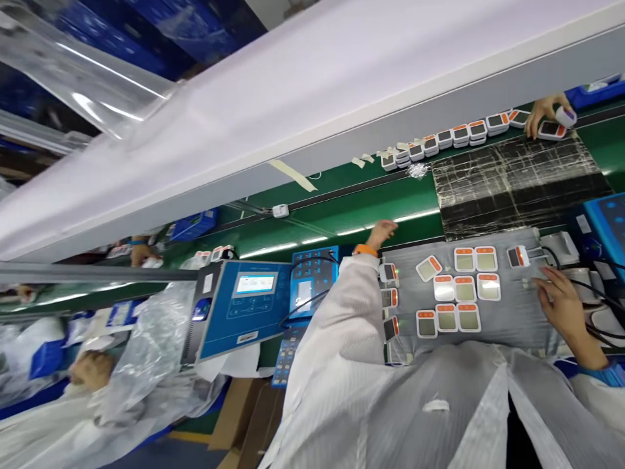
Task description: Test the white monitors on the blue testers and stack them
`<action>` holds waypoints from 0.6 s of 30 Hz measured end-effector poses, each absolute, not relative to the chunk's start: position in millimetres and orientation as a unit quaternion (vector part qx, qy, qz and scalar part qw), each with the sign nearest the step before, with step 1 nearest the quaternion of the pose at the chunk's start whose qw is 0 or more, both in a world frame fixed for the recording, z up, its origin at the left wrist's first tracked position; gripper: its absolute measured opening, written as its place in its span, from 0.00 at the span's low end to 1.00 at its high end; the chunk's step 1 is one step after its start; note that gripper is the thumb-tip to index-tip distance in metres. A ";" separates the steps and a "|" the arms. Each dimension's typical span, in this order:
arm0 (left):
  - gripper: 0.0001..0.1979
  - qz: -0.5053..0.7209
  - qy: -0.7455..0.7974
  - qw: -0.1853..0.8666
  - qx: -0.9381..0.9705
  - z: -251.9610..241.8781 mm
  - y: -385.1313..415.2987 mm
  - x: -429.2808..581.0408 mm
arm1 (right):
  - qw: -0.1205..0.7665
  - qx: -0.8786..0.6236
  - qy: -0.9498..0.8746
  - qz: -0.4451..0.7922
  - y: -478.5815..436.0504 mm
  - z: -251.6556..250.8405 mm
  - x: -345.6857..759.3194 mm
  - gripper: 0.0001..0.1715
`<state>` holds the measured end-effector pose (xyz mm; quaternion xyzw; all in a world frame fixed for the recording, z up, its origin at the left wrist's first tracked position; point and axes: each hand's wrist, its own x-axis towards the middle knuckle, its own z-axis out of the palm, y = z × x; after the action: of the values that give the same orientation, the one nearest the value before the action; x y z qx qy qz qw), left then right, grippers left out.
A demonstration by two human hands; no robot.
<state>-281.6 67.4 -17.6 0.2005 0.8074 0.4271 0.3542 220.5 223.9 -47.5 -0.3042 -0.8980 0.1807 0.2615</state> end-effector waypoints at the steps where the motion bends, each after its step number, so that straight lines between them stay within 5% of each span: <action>1: 0.16 0.385 0.806 0.386 0.229 -24.1 67.4 -265.0 | 0.264 -0.300 -0.897 0.188 221.6 -47.6 212.8 0.15; 5: 0.34 0.168 0.787 0.401 0.437 -45.5 57.7 -196.3 | 0.262 -0.284 -0.896 0.218 212.1 -50.0 185.3 0.16; 8: 0.43 0.119 0.783 0.374 0.482 -47.2 51.0 -169.9 | 0.264 -0.271 -0.890 0.253 202.1 -53.0 169.1 0.17; 14: 0.44 0.227 0.731 0.329 0.552 -17.5 59.2 -145.3 | 0.231 -0.333 -0.761 0.507 168.4 -44.5 124.9 0.15; 18: 0.44 0.263 0.670 0.330 0.611 1.7 70.9 -94.7 | 0.197 -0.393 -0.546 0.713 162.0 -36.8 100.4 0.25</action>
<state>-94.7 70.9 1.7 0.6113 0.6696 0.2629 0.3298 100.4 162.0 -36.8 -0.3930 -0.5462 0.7129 0.1973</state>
